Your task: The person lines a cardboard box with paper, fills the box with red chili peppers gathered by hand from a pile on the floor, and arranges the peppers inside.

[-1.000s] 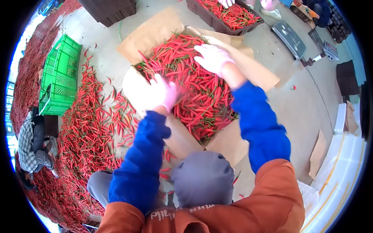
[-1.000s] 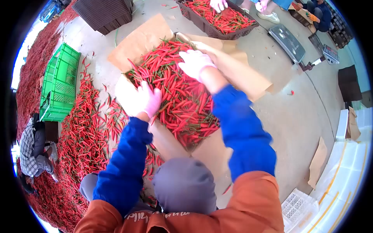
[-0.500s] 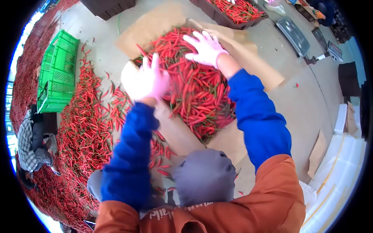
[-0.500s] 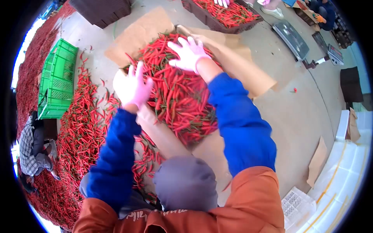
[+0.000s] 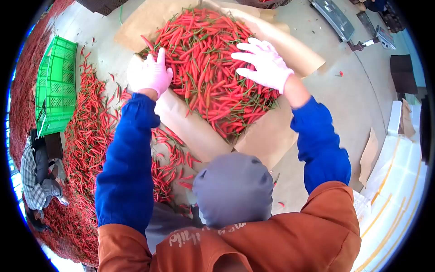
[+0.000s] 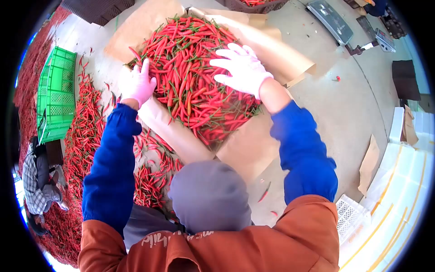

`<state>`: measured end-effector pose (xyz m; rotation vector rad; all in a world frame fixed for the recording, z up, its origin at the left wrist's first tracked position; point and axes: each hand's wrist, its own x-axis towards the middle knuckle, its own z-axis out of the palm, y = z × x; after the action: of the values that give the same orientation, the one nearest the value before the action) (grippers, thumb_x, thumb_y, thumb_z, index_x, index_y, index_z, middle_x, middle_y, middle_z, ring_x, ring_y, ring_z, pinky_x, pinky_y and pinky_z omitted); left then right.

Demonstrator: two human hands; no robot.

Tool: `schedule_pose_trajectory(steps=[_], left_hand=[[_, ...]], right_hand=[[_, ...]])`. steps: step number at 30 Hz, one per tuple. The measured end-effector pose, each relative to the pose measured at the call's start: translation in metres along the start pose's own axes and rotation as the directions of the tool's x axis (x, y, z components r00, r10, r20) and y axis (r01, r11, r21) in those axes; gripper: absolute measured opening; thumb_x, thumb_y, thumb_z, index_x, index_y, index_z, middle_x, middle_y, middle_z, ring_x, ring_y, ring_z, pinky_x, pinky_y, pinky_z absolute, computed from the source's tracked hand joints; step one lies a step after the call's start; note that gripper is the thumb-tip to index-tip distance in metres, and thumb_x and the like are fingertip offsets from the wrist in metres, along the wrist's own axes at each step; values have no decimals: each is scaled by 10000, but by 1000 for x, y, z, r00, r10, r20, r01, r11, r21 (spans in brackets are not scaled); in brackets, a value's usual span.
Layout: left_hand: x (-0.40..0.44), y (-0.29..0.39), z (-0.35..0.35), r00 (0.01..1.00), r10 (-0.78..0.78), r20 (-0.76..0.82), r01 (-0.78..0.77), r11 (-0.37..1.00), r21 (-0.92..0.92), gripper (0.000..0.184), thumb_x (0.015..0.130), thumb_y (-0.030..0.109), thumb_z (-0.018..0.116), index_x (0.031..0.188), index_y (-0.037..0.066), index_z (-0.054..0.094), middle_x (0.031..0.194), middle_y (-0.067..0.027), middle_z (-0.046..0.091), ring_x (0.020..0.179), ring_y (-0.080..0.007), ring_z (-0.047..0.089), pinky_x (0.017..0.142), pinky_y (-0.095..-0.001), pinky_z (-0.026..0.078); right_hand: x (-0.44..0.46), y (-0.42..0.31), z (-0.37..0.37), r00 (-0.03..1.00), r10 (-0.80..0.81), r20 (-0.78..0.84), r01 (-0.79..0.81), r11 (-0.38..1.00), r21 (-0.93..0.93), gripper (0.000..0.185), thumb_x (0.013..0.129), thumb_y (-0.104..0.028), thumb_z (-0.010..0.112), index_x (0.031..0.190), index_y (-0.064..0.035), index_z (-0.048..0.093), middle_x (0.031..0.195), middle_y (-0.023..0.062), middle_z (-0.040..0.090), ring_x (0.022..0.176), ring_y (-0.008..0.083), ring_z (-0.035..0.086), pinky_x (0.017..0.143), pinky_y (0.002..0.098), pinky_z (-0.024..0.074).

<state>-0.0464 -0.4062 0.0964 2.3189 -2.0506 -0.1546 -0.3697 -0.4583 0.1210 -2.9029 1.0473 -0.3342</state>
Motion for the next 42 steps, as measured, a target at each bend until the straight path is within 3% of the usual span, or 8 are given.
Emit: schedule_pose_trajectory(steps=[2, 5, 17, 21, 26, 29, 35, 42], left_hand=[[-33, 9, 5, 1000, -1, -21, -8, 906, -422, 586, 809, 256, 605, 1308, 23, 405, 1110, -287, 542, 918, -411, 588, 817, -480, 475], [-76, 41, -11, 974, 87, 209, -56, 987, -148, 372, 791, 379, 620, 889, 20, 620, 913, -213, 634, 868, -364, 620, 781, -468, 488], [-87, 96, 8, 616, 51, 786, 611, 599, -517, 365, 826, 256, 605, 940, -81, 522, 792, -247, 627, 763, -389, 639, 695, -434, 517], [-107, 64, -7, 878, -26, 477, 345, 725, -596, 339, 873, 139, 583, 1131, -34, 449, 703, -121, 597, 476, -185, 562, 410, -301, 455], [-82, -22, 48, 893, -399, 211, 438, 655, -615, 349, 895, 210, 539, 1148, -18, 462, 698, -59, 544, 484, -147, 520, 427, -286, 429], [-65, -32, 72, 828, -267, 494, 553, 239, -798, 246, 871, 204, 552, 999, 0, 505, 659, -57, 502, 496, -146, 477, 416, -305, 413], [-49, -25, 76, 789, -375, 487, 598, 285, -749, 179, 834, 123, 500, 927, -31, 499, 646, -126, 558, 500, -236, 541, 465, -358, 463], [-36, -54, 130, 890, -310, 334, 452, 517, -726, 205, 785, 115, 538, 857, -76, 561, 670, -184, 611, 568, -274, 641, 526, -365, 538]], right_hand=[[-11, -36, -17, 990, -83, 117, 80, 996, 31, 339, 833, -364, 551, 1122, -200, 615, 1109, 13, 572, 1102, 209, 482, 930, 414, 370], [-21, -65, -3, 978, -125, 170, 125, 992, 12, 217, 819, -324, 586, 987, -196, 638, 977, -24, 587, 972, 179, 528, 834, 403, 401], [-58, -74, 17, 986, -129, 107, 97, 958, 268, 282, 777, -238, 646, 1040, -140, 615, 1170, 47, 527, 1110, 266, 495, 941, 428, 404], [-100, -74, -37, 963, 169, -208, -143, 980, 135, 337, 791, -201, 640, 1118, -123, 611, 1176, 71, 587, 1157, 276, 514, 978, 389, 415], [-169, -56, -8, 299, 940, 165, -915, 233, 330, 462, 851, -379, 600, 1129, -10, 576, 1044, 197, 629, 994, 348, 596, 910, 400, 454], [-171, -71, 34, 338, 828, 446, -898, 143, 415, 650, 833, -558, 559, 1117, 27, 574, 1074, 243, 617, 1038, 375, 579, 919, 417, 443], [-157, -81, 89, 228, 791, 568, -704, -269, 657, 601, 803, -468, 670, 1052, 70, 574, 967, 216, 648, 904, 289, 636, 810, 358, 482], [-152, -73, 85, 211, 856, 472, -720, -190, 667, 453, 759, -354, 695, 927, 59, 610, 773, 136, 641, 708, 241, 626, 662, 353, 493]])
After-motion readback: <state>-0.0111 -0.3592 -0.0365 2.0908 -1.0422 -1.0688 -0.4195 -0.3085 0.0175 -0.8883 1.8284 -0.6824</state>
